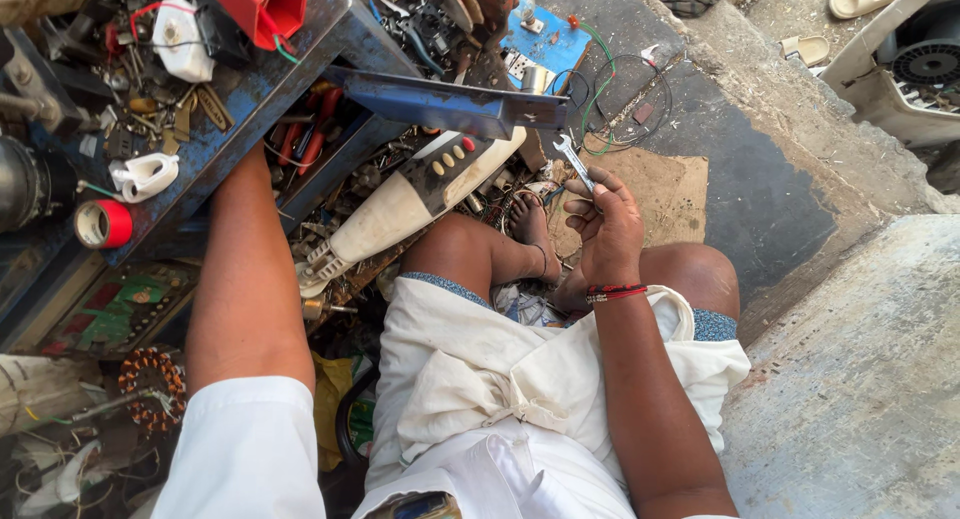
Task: The person sits on the ground at a cluttered street-side repair bench and uses a wrench to work on small electric motor and appliance parts. They rummage through a box of components, pick up and turn over parts, and handle a mixer body and motor windings while disassembling or adjusting them.
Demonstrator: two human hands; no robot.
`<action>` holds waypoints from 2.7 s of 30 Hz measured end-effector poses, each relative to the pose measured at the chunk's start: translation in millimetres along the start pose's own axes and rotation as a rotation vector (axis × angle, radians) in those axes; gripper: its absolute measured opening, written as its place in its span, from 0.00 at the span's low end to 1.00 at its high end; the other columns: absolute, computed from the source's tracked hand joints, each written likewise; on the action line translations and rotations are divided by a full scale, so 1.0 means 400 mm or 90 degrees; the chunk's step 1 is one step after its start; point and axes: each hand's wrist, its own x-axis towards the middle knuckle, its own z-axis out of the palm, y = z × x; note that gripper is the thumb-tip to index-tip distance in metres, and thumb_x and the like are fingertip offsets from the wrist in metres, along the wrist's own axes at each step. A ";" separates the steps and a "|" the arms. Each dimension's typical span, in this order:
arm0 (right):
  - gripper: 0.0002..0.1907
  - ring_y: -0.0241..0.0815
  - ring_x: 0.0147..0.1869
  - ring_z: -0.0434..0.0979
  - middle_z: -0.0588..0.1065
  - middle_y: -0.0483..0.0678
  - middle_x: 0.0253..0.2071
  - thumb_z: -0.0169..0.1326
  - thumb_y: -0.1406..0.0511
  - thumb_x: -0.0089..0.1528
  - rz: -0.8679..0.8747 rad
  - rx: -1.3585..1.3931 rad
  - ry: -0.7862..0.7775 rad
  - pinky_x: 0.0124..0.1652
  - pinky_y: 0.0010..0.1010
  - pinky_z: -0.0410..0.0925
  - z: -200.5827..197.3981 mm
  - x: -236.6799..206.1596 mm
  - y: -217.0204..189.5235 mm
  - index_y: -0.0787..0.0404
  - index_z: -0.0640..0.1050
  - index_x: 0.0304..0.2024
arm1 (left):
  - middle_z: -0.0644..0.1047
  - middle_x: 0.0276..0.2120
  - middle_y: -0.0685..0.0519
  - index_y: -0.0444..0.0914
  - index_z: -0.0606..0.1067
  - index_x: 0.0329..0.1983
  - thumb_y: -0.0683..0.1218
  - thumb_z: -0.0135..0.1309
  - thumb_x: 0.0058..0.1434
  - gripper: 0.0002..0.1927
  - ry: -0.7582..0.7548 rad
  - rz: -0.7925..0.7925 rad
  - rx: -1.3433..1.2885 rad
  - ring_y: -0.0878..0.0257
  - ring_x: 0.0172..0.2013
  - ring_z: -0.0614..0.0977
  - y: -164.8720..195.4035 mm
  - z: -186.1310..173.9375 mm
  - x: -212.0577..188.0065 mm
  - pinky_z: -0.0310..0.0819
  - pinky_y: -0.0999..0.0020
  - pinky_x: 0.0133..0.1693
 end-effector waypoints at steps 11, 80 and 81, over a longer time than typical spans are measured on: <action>0.16 0.39 0.37 0.82 0.81 0.55 0.45 0.45 0.68 0.69 -0.013 -0.023 0.010 0.36 0.29 0.74 0.004 -0.005 -0.017 0.64 0.72 0.59 | 0.70 0.66 0.34 0.35 0.68 0.68 0.53 0.47 0.76 0.24 0.004 0.010 -0.136 0.35 0.66 0.70 0.044 0.023 -0.099 0.64 0.47 0.66; 0.16 0.39 0.36 0.82 0.81 0.56 0.44 0.44 0.70 0.69 -0.022 0.013 0.001 0.35 0.28 0.75 0.009 0.008 -0.017 0.65 0.73 0.58 | 0.73 0.60 0.30 0.29 0.73 0.63 0.42 0.44 0.72 0.20 0.019 0.006 0.142 0.34 0.57 0.75 -0.117 0.005 -0.135 0.68 0.44 0.56; 0.16 0.38 0.36 0.82 0.82 0.56 0.44 0.44 0.69 0.69 -0.022 0.016 0.002 0.35 0.28 0.75 0.010 0.008 -0.019 0.65 0.73 0.58 | 0.73 0.60 0.29 0.29 0.73 0.63 0.42 0.44 0.72 0.20 0.019 0.013 0.149 0.34 0.57 0.75 -0.112 0.004 -0.136 0.68 0.44 0.56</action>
